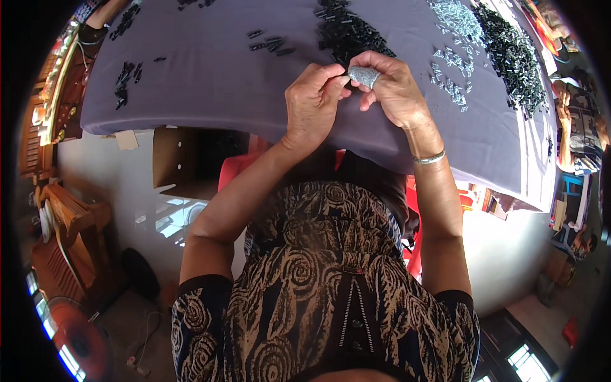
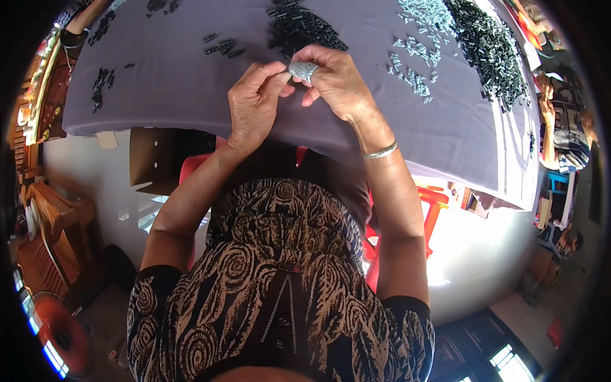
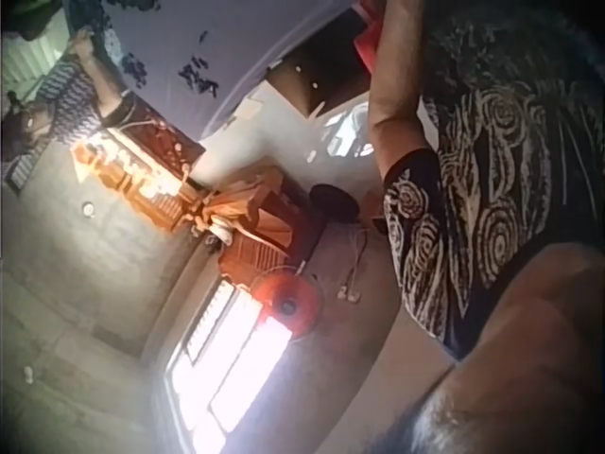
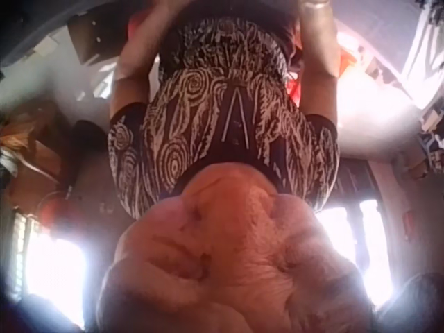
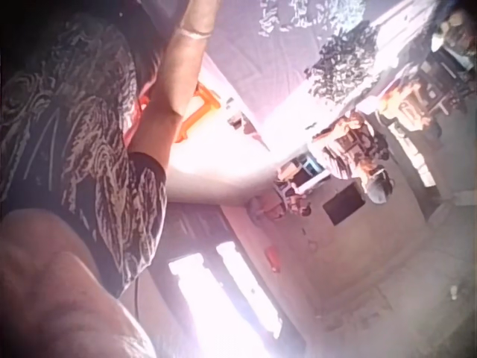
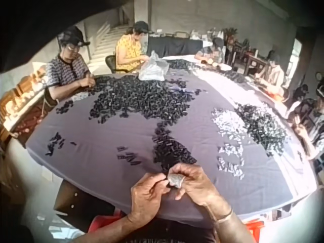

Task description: The person assembles small plastic components by hand, picking up plastic pieces, inserting small pins into them, and placing the assembled pieces on the table.

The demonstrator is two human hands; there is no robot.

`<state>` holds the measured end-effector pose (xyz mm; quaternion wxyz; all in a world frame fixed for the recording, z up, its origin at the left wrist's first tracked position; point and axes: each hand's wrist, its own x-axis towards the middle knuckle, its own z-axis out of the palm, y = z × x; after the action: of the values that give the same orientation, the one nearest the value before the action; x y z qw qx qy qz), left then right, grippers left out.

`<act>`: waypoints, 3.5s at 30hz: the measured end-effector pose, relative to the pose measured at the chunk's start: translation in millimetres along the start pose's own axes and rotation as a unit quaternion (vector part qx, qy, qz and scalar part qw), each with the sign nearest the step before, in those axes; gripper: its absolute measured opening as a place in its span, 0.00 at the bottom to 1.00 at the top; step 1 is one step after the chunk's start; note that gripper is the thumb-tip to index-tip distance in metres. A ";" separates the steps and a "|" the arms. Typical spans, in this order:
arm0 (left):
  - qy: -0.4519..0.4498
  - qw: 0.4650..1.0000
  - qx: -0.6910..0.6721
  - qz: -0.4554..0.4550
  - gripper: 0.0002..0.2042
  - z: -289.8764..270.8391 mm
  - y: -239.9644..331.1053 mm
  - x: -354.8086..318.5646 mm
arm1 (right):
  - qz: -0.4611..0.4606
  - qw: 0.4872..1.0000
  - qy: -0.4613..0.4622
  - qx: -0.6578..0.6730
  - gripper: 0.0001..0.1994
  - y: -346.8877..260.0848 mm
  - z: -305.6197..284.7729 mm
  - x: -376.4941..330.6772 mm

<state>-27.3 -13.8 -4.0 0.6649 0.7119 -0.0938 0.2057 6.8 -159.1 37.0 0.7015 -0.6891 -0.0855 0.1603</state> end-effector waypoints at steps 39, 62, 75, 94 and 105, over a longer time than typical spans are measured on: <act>-0.029 0.997 0.041 0.055 0.08 -0.7 0.0 -5.2 | -0.115 0.973 0.056 -0.192 0.11 25.6 7.5 -4.1; -0.044 0.991 -0.125 -0.012 0.08 -2.0 8.8 -1.3 | 0.110 0.981 -0.042 0.154 0.22 2.7 -4.6 -13.3; -0.023 0.992 -0.122 0.008 0.07 0.3 20.6 -3.4 | 0.118 0.970 -0.105 0.185 0.36 17.3 11.9 -20.1; -0.043 0.968 -0.227 -0.100 0.10 5.9 40.8 -15.7 | 0.070 0.898 -0.057 0.430 0.18 22.7 39.9 -29.5; -0.098 0.979 -0.094 -0.154 0.16 0.0 59.7 -8.7 | -0.040 0.926 0.001 0.375 0.14 44.7 63.7 -32.8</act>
<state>-59.4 -20.8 46.6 0.7402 0.6689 -0.0661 0.0204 -50.3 -110.5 -1.9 0.9147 -0.3716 -0.0458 0.1519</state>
